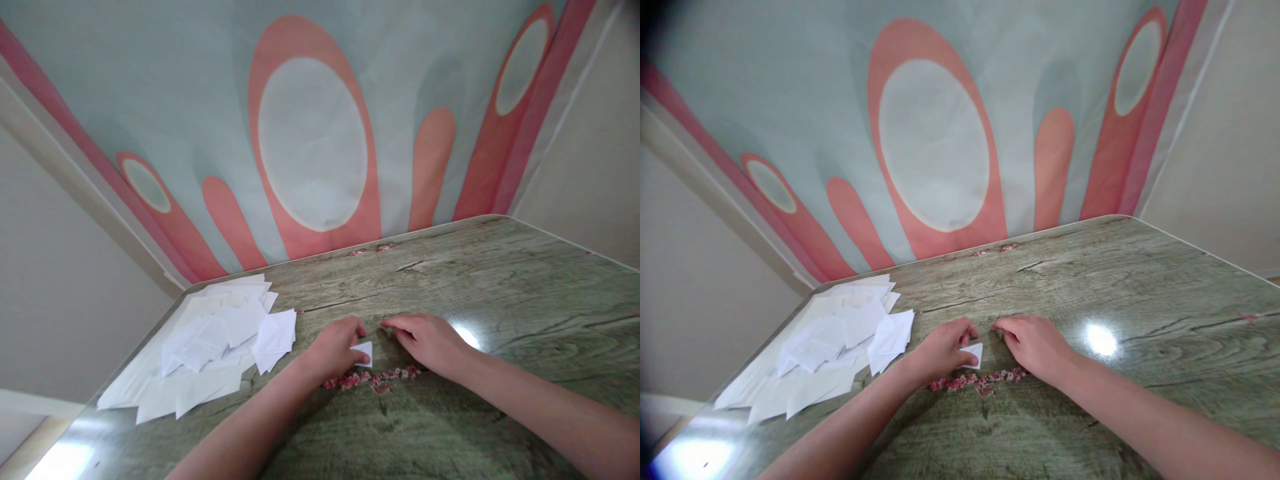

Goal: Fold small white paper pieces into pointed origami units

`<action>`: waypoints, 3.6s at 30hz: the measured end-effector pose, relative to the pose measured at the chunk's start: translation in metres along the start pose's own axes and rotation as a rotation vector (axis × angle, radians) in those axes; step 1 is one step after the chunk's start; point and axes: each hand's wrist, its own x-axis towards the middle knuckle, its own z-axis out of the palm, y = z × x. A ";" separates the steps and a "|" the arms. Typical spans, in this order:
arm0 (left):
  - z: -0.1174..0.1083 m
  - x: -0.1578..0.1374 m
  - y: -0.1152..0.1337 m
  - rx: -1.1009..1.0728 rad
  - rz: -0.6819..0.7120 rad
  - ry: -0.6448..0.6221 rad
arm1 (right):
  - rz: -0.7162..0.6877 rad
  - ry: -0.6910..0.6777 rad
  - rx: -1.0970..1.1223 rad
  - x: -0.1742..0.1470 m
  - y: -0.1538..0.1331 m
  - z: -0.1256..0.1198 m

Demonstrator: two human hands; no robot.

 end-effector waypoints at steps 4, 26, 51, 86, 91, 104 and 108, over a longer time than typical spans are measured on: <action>-0.005 -0.002 -0.004 -0.026 0.016 -0.051 | -0.025 0.008 0.064 0.001 -0.003 0.003; 0.017 -0.025 -0.003 0.064 0.410 0.395 | -0.341 0.134 -0.084 -0.003 -0.016 0.004; 0.033 -0.022 0.001 0.102 0.390 0.326 | -0.363 -0.020 -0.134 -0.005 -0.013 0.005; 0.025 -0.008 0.001 -0.149 0.016 0.309 | -0.156 0.063 0.032 0.003 -0.011 0.006; 0.025 -0.006 0.001 -0.157 -0.036 0.298 | -0.082 0.074 0.057 0.005 -0.010 0.011; 0.028 -0.005 0.003 0.006 -0.022 0.332 | -0.043 0.074 0.040 0.006 -0.012 0.012; 0.028 -0.005 0.005 0.060 -0.020 0.330 | -0.031 0.074 0.029 0.007 -0.013 0.013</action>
